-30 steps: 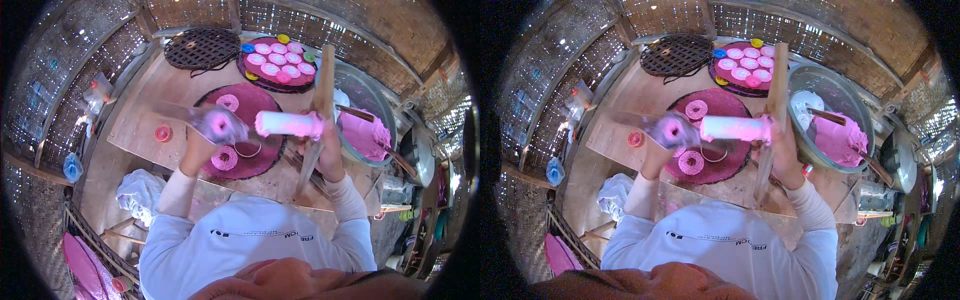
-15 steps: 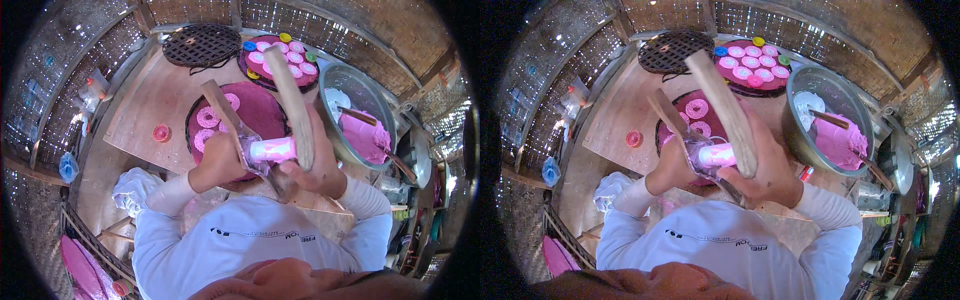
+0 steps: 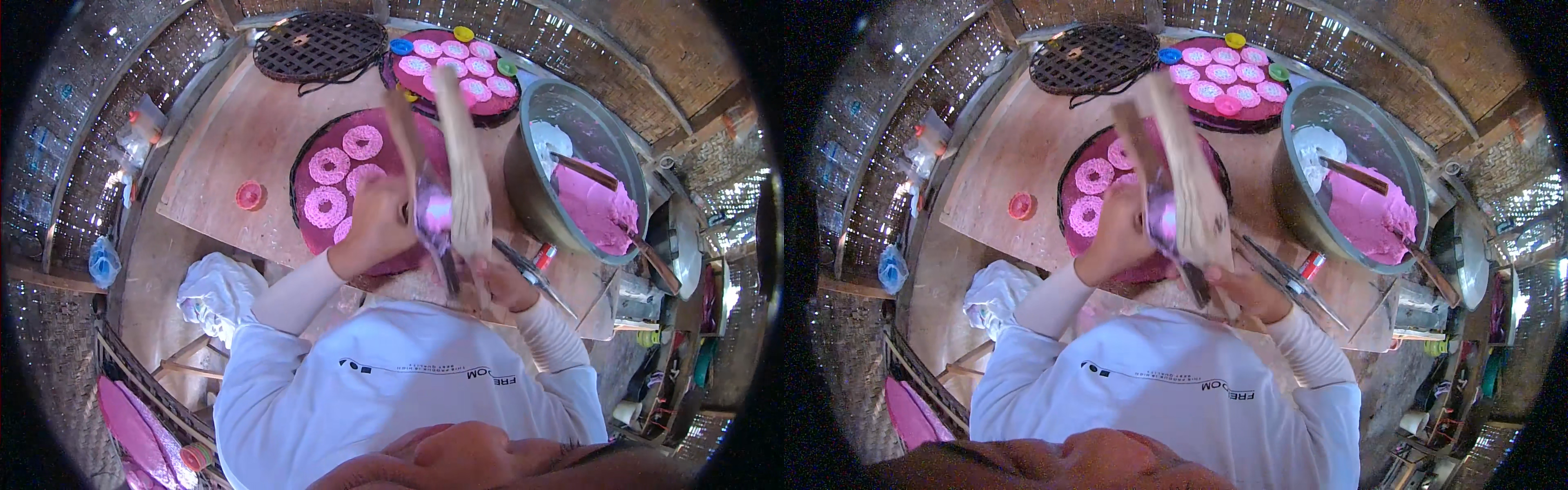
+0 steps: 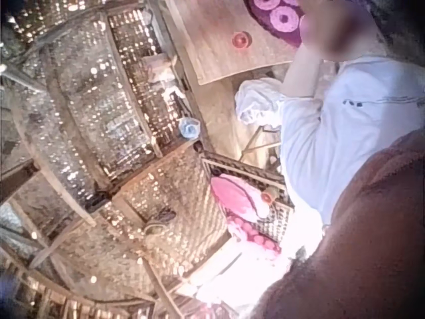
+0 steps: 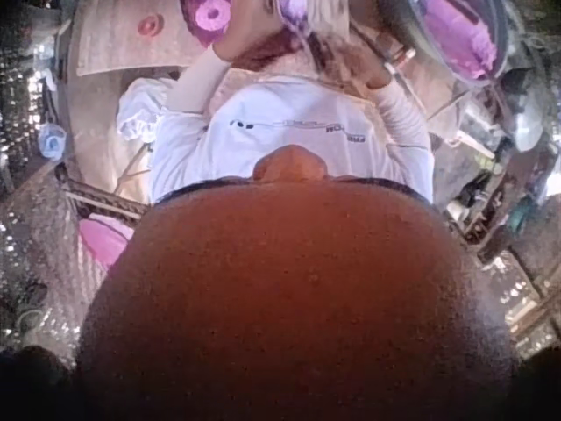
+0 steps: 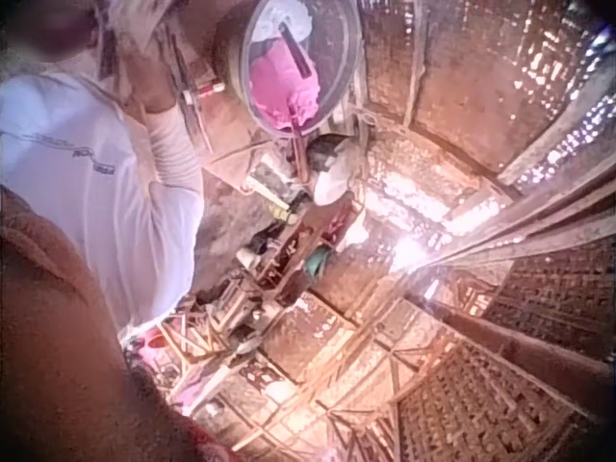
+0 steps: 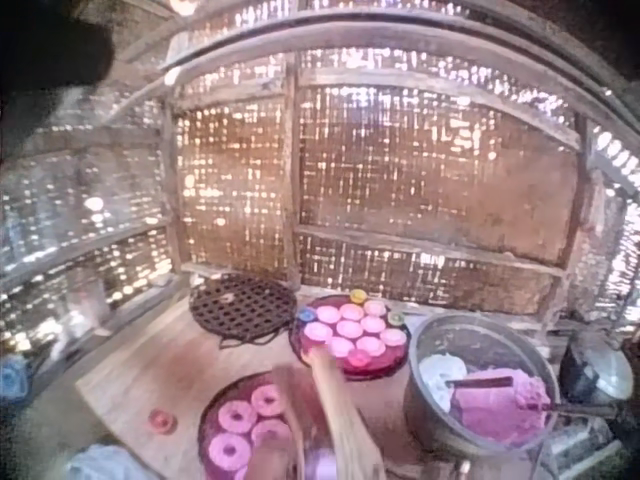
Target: The person repeatedly scoops pink and white paste from a metal bowl using a wooden spatula and fills small cylindrical molds arranged on a woven tray. They use a flat wooden tool to press and smooth the paste into the molds, occasionally adjusting the molds or wiping the tools.
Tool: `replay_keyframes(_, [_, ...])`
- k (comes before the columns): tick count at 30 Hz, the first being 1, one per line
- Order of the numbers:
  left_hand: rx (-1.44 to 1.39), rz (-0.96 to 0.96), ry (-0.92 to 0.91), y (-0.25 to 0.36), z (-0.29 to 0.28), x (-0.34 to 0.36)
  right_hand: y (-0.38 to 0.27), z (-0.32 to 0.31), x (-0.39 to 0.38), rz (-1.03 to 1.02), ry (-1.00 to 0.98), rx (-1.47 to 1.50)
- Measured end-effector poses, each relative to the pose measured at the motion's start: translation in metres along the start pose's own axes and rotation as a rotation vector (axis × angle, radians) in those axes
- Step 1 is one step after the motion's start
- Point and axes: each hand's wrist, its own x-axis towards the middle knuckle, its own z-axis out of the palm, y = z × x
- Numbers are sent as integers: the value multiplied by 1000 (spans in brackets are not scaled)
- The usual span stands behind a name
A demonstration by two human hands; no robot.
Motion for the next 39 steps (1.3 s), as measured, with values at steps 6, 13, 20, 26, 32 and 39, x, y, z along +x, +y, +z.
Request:
replay_keyframes(6, [165,94,442,7,52,-21,8,-25,-18,-274,411,-279])
replay_keyframes(13, [347,10,-138,-11,115,-53,6,-34,-37,-384,597,-274])
replay_keyframes(20, [363,18,-134,-19,131,-57,12,-35,-35,-309,521,-207])
replay_keyframes(26, [410,99,-339,-25,76,-104,8,-37,-35,-257,510,-345])
replay_keyframes(32, [559,-111,-489,-39,-19,-112,0,-32,-11,-97,382,-467])
replay_keyframes(39, [-871,-45,557,-59,-92,3,-39,-1,62,54,-131,-481])
